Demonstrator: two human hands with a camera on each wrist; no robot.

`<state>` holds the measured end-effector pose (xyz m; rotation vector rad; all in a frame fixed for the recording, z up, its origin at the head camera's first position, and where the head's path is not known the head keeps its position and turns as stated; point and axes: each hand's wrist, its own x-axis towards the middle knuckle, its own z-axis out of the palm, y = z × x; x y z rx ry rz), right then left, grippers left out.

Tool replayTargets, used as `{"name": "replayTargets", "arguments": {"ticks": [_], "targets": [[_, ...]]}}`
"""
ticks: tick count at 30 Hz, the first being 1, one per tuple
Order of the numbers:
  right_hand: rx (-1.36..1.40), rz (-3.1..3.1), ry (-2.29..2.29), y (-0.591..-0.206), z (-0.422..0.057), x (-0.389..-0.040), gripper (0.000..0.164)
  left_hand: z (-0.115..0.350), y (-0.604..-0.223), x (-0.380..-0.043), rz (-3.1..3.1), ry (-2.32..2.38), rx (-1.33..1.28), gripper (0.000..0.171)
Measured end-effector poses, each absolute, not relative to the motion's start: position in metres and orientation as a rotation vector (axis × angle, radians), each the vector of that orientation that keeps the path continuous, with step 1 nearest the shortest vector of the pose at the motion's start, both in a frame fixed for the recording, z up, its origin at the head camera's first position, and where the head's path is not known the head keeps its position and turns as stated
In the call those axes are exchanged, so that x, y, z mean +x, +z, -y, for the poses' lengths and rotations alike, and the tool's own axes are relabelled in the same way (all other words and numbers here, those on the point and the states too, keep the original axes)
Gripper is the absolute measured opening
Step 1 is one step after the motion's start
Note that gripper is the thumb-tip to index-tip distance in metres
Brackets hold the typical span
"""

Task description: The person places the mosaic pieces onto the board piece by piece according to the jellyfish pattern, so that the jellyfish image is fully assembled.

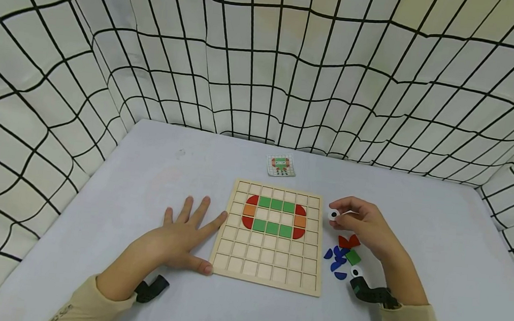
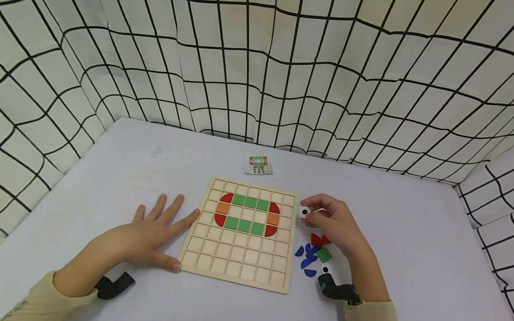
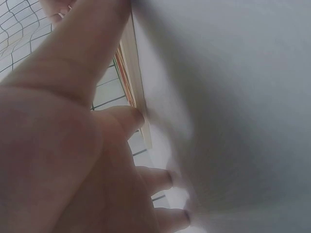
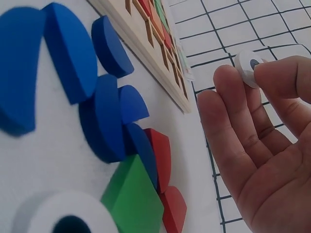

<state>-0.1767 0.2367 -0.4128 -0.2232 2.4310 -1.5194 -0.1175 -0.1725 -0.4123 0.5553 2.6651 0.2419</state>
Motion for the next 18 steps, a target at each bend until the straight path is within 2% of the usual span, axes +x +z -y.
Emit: {"name": "replayTargets", "arguments": {"ticks": [9, 18], "targets": [[-0.285, -2.392, -1.52, -0.418, -0.228, -0.178, 0.028, 0.172, -0.411, -0.118, -2.664, 0.244, 0.567, 0.114], [-0.356, -2.417, -1.519, -0.404, -0.216, -0.185, 0.026, 0.172, -0.41, -0.118, -2.662, 0.247, 0.553, 0.114]]}}
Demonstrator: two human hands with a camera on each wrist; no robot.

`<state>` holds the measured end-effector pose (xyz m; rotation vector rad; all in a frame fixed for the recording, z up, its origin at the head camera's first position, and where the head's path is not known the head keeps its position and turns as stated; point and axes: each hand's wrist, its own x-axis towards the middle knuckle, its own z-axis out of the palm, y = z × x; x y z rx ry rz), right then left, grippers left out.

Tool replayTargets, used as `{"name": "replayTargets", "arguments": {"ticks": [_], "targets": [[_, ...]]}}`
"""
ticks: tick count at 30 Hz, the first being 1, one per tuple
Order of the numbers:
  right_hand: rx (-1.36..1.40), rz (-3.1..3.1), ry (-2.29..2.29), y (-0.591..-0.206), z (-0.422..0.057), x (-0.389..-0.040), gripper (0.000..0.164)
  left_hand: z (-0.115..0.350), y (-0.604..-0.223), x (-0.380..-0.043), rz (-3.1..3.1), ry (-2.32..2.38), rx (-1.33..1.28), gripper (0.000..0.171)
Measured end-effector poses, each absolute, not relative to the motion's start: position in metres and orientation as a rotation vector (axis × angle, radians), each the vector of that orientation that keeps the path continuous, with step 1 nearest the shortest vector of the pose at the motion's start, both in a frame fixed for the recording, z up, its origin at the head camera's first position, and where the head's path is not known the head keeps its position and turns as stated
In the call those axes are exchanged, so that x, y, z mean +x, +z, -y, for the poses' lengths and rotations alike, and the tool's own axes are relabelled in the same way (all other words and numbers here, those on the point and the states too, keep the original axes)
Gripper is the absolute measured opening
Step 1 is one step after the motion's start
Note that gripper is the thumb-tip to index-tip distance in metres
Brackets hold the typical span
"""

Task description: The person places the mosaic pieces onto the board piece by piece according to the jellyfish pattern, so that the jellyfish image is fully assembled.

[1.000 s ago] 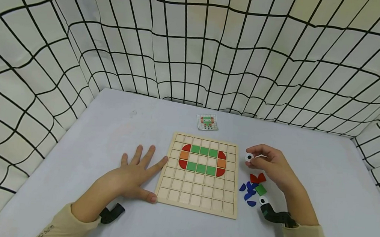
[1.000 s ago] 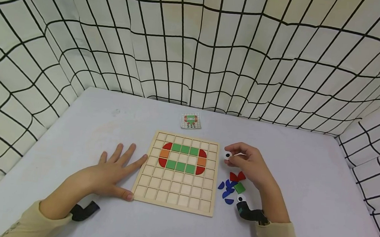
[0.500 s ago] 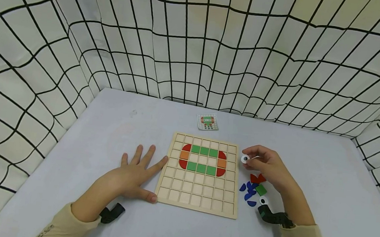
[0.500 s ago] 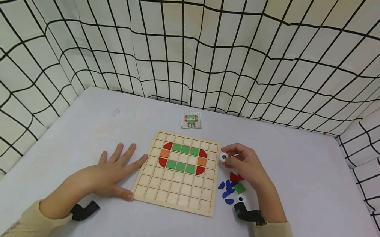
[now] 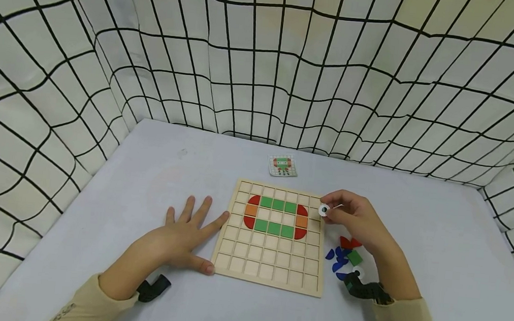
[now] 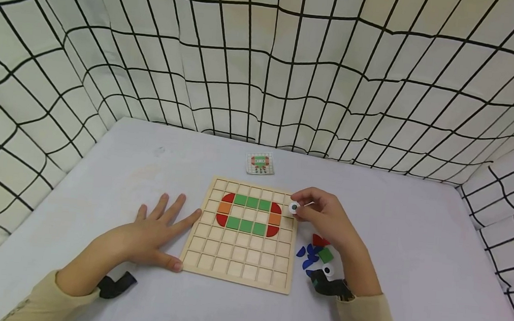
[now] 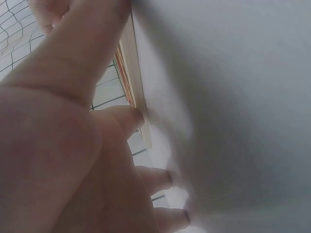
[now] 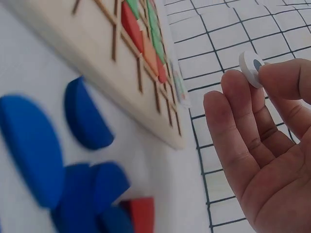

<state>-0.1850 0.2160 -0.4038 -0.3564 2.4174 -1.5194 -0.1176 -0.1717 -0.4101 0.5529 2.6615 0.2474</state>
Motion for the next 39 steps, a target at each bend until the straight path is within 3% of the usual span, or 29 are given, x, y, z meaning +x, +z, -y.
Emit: {"name": "replayTargets", "arguments": {"ticks": [9, 24, 39], "targets": [[-0.437, -2.409, -1.534, -0.395, -0.191, -0.194, 0.025, 0.173, -0.411, -0.117, -2.655, 0.251, 0.548, 0.115], [-0.432, -2.576, -1.108, -0.409, -0.163, -0.199, 0.017, 0.171, -0.411, -0.117, -2.663, 0.249, 0.543, 0.116], [-0.452, -2.627, -1.002, -0.412, -0.159, -0.2, 0.014, 0.171, -0.41, -0.118, -2.657, 0.246, 0.543, 0.115]]}}
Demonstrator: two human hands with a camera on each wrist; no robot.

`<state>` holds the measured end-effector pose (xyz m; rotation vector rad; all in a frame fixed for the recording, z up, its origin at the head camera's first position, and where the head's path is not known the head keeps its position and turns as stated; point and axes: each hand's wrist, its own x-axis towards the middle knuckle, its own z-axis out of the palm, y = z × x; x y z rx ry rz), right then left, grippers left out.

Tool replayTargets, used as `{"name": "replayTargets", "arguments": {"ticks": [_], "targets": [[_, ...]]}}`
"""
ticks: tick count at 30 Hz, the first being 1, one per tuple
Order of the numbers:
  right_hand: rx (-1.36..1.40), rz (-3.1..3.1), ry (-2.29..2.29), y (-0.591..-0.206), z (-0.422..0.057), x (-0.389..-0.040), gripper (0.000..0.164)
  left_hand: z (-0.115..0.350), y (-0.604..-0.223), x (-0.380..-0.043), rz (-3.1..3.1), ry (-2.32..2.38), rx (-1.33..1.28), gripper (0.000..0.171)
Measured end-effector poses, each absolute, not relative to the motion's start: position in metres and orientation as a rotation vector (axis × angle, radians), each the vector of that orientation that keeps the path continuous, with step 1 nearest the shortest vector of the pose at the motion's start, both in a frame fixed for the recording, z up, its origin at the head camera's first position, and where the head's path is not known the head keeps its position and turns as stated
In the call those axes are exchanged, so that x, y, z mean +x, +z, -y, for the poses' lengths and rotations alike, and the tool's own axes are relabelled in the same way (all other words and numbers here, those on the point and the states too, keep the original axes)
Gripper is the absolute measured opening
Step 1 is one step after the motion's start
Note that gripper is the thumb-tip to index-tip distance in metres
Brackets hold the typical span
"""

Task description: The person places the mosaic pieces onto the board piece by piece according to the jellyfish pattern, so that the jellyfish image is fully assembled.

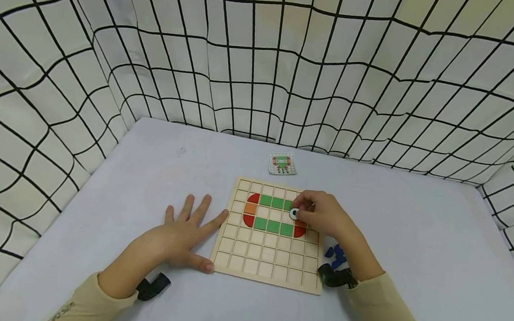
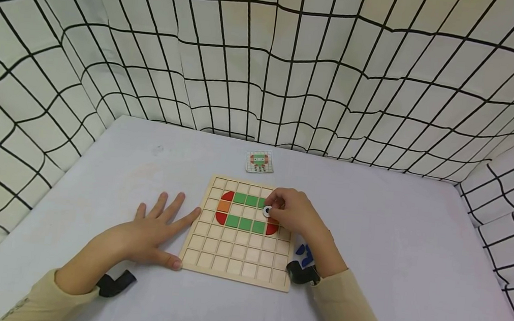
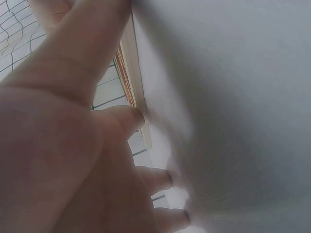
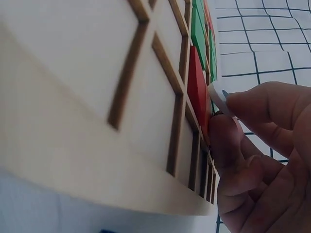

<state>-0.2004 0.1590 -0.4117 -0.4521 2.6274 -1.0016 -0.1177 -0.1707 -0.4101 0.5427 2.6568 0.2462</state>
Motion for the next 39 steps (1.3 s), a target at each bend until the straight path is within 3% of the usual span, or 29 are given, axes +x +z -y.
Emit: {"name": "replayTargets", "arguments": {"ticks": [28, 39], "targets": [[-0.525, -2.676, -0.875, -0.414, -0.143, -0.198, 0.006, 0.171, -0.411, -0.118, -2.666, 0.231, 0.551, 0.116], [-0.439, -2.648, -0.999, -0.406, -0.17, -0.191, 0.007, 0.171, -0.411, -0.117, -2.667, 0.246, 0.55, 0.115]]}}
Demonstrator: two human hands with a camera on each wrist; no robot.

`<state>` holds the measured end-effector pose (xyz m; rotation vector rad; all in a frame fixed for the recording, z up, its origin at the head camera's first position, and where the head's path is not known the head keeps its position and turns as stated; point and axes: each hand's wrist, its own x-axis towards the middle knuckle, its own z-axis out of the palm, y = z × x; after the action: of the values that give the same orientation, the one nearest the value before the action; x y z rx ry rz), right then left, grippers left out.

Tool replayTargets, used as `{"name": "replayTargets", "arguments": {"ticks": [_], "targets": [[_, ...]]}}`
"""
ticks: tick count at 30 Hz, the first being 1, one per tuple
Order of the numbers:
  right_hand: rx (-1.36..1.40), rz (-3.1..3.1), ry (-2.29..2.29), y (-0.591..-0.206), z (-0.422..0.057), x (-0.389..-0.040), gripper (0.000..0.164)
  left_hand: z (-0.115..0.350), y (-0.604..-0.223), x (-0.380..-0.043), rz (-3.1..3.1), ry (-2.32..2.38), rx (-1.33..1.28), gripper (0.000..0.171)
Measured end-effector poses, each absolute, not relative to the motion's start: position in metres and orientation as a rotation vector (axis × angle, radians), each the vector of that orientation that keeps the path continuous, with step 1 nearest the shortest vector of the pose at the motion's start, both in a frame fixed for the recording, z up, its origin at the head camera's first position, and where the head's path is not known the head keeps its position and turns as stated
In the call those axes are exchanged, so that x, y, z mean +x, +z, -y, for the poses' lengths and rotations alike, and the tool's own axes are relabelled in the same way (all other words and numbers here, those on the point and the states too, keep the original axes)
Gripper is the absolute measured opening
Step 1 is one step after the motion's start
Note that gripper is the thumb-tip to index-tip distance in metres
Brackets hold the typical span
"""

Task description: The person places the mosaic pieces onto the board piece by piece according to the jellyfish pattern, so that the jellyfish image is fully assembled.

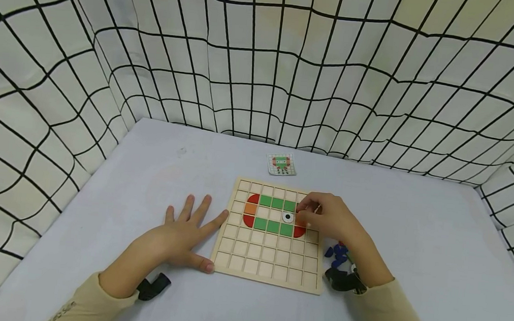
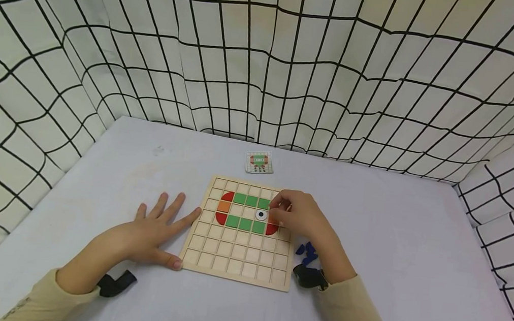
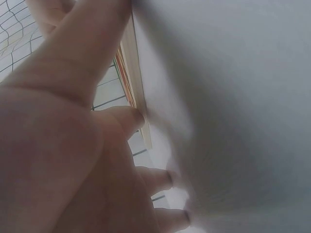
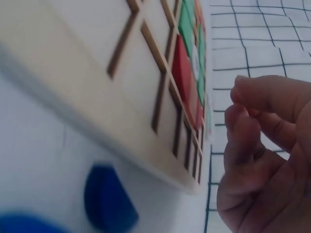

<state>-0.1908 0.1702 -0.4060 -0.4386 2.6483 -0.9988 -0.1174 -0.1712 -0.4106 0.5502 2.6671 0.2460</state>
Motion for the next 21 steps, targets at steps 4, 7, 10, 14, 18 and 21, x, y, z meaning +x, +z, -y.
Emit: {"name": "replayTargets", "arguments": {"ticks": [4, 7, 10, 14, 18, 21], "targets": [[-0.387, -2.63, -1.075, -0.402, -0.191, -0.183, 0.012, 0.171, -0.41, -0.117, -2.668, 0.241, 0.555, 0.115], [-0.347, -2.615, -1.128, -0.401, -0.208, -0.175, 0.017, 0.17, -0.41, -0.117, -2.666, 0.24, 0.548, 0.115], [-0.305, -2.618, -1.149, -0.402, -0.223, -0.167, 0.021, 0.169, -0.409, -0.117, -2.663, 0.235, 0.53, 0.116], [-0.247, -2.618, -1.173, -0.404, -0.241, -0.157, 0.024, 0.169, -0.409, -0.117, -2.662, 0.225, 0.517, 0.116], [-0.192, -2.605, -1.195, -0.412, -0.255, -0.148, 0.025, 0.169, -0.409, -0.118, -2.661, 0.225, 0.523, 0.116], [-0.178, -2.604, -1.196, -0.418, -0.262, -0.142, 0.025, 0.17, -0.41, -0.118, -2.661, 0.224, 0.529, 0.116]]}}
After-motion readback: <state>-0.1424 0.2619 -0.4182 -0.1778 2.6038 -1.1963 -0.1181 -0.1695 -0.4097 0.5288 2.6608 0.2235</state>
